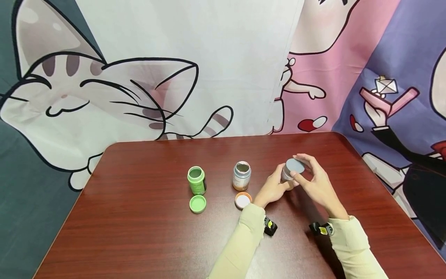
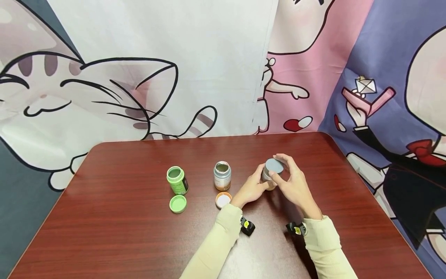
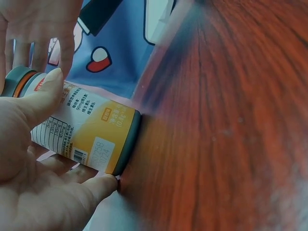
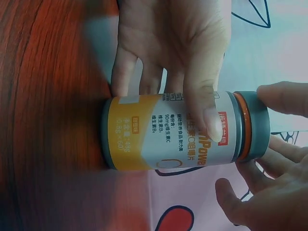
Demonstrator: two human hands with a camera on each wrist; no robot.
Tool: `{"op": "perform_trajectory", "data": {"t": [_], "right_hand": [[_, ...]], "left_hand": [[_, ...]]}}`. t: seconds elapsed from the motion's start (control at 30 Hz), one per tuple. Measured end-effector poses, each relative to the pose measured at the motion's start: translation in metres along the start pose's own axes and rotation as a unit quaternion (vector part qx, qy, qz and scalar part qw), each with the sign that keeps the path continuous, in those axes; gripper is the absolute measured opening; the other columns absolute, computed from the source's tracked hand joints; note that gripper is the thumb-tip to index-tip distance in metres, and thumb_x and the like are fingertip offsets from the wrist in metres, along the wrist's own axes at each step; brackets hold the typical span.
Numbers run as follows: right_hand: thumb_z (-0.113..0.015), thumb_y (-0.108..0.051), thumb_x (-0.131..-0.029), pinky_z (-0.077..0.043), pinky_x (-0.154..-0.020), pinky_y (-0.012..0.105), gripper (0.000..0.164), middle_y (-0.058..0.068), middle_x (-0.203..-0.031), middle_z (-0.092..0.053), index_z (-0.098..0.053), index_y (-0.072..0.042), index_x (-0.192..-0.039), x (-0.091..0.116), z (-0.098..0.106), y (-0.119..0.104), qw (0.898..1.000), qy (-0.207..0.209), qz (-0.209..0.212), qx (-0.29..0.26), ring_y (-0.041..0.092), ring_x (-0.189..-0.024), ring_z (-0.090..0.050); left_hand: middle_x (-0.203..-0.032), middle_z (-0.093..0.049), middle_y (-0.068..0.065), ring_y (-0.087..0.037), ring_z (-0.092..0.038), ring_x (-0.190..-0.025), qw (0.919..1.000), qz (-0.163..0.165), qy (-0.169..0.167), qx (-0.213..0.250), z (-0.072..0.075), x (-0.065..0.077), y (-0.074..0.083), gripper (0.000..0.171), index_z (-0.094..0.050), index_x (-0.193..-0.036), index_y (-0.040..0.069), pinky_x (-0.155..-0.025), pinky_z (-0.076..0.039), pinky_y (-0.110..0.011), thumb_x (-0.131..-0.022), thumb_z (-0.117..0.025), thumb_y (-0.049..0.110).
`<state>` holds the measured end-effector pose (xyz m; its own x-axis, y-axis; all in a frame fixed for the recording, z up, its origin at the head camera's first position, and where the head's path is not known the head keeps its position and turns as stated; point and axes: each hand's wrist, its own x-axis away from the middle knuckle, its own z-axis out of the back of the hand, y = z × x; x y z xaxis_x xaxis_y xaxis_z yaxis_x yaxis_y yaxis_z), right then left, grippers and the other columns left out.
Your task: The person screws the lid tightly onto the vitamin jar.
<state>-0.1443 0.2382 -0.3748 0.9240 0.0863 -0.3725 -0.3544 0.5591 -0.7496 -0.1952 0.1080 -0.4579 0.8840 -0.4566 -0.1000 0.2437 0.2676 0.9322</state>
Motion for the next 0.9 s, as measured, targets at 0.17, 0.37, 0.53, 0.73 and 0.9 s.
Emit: {"op": "perform_trajectory", "data": {"t": [0.17,0.37,0.53,0.73,0.9], "right_hand": [[-0.070,-0.007,-0.081,-0.040,-0.085,0.009,0.051,0.013,-0.122,-0.055,-0.046,-0.004,-0.126,-0.001,-0.003,0.016,1.000,0.019,0.003,0.017,0.024,-0.109,-0.052],[-0.074,-0.017,-0.078,-0.039,-0.083,0.009,0.055,0.007,-0.118,-0.058,-0.047,-0.008,-0.125,-0.002,-0.007,0.036,0.997,0.049,-0.003,0.062,0.019,-0.106,-0.052],[-0.075,-0.020,-0.077,-0.040,-0.081,0.011,0.054,0.007,-0.117,-0.059,-0.048,-0.007,-0.123,-0.002,-0.009,0.038,0.995,0.063,-0.002,0.073,0.019,-0.105,-0.053],[-0.074,-0.027,-0.077,-0.037,-0.083,0.011,0.061,0.004,-0.124,-0.054,-0.046,-0.013,-0.129,-0.002,-0.008,0.037,0.997,0.050,-0.017,0.064,0.017,-0.111,-0.049],[-0.073,-0.027,-0.079,-0.033,-0.087,0.009,0.066,0.001,-0.132,-0.048,-0.041,-0.018,-0.136,-0.001,-0.005,0.036,0.998,0.028,-0.021,0.055,0.020,-0.119,-0.045]], "left_hand": [[-0.123,-0.054,0.006,-0.005,-0.051,-0.108,1.0000,0.006,0.002,-0.002,0.000,0.001,0.001,0.060,-0.033,-0.136,0.033,-0.092,-0.040,-0.027,-0.085,-0.063,0.038],[-0.123,-0.054,0.007,-0.005,-0.051,-0.108,0.9999,0.008,0.006,-0.004,0.000,0.000,0.001,0.060,-0.034,-0.136,0.033,-0.092,-0.040,-0.027,-0.084,-0.064,0.039],[-0.125,-0.053,0.007,-0.005,-0.050,-0.109,1.0000,0.003,0.006,-0.007,-0.001,-0.001,0.000,0.061,-0.034,-0.136,0.032,-0.093,-0.039,-0.027,-0.084,-0.064,0.039],[-0.128,-0.050,0.007,-0.006,-0.047,-0.114,0.9999,0.002,0.006,-0.014,-0.002,0.000,-0.001,0.061,-0.033,-0.137,0.031,-0.096,-0.037,-0.028,-0.085,-0.064,0.038],[-0.128,-0.050,0.007,-0.006,-0.047,-0.115,0.9999,0.005,0.006,-0.013,-0.002,0.001,0.000,0.060,-0.034,-0.137,0.031,-0.097,-0.037,-0.028,-0.085,-0.064,0.037]]}}
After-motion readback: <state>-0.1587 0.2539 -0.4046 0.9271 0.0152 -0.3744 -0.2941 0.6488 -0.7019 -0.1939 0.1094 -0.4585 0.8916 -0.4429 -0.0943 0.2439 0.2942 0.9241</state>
